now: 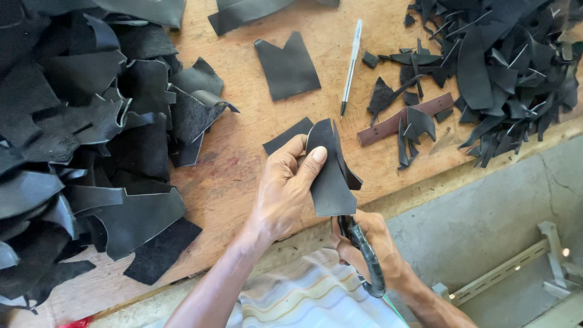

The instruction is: The person marks a piece of black leather with a pen using a brown template, then cuts the leather with shears. They repeat the process with additional pieces, stacking the cut pieces on the table.

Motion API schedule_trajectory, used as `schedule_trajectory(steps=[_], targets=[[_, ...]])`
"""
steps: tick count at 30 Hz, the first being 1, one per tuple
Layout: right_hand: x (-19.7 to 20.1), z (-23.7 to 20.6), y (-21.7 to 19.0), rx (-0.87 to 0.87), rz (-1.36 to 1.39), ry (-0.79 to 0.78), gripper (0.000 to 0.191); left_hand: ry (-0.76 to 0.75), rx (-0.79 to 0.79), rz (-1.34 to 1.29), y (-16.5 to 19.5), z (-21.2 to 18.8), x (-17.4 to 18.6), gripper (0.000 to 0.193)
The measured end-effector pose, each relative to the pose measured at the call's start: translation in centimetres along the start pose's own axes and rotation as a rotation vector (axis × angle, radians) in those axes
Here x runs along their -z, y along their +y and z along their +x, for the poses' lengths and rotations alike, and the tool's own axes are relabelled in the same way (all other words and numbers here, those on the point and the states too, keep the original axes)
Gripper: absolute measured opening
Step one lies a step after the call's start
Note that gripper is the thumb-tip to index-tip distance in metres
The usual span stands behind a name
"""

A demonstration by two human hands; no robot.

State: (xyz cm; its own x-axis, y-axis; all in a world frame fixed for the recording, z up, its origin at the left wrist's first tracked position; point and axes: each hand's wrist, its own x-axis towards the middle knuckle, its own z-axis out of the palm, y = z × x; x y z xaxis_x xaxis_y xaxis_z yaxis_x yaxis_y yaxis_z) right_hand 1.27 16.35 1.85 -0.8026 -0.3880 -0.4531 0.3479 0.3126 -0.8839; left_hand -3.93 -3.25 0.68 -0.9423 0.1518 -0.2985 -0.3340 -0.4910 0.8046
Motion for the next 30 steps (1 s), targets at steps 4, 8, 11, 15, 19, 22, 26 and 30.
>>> schedule_trajectory(steps=[4, 8, 11, 15, 19, 22, 26, 30], targets=[[-0.2, -0.2, 0.9, -0.034, -0.048, 0.037, 0.012, -0.017, 0.048, -0.066, 0.0, 0.1, 0.0, 0.024], [-0.5, -0.2, 1.1, -0.034, -0.071, 0.065, 0.015, -0.023, 0.051, -0.109, -0.2, 0.1, 0.1, 0.025], [-0.6, 0.0, 0.3, -0.049, -0.092, 0.064, 0.017, -0.004, 0.040, -0.062, 0.0, 0.0, 0.1, 0.024], [-0.3, 0.4, -1.8, -0.076, -0.140, 0.055, 0.009, 0.002, 0.033, -0.002, 0.4, -0.2, -0.2, 0.023], [0.3, 0.4, -2.8, -0.003, -0.145, 0.033, 0.014, -0.038, 0.053, 0.011, 0.5, -0.6, -0.9, 0.026], [0.1, 0.2, -1.9, 0.059, -0.186, 0.063, 0.011, -0.040, 0.071, -0.030, 0.1, -0.6, -1.0, 0.027], [-0.5, 0.3, 0.3, 0.063, -0.105, 0.150, 0.002, -0.056, 0.085, -0.121, -1.0, 0.2, -1.2, 0.029], [-0.3, 0.1, 1.2, 0.031, 0.022, 0.208, 0.005, -0.084, 0.140, -0.082, -1.8, 0.7, -1.2, 0.026]])
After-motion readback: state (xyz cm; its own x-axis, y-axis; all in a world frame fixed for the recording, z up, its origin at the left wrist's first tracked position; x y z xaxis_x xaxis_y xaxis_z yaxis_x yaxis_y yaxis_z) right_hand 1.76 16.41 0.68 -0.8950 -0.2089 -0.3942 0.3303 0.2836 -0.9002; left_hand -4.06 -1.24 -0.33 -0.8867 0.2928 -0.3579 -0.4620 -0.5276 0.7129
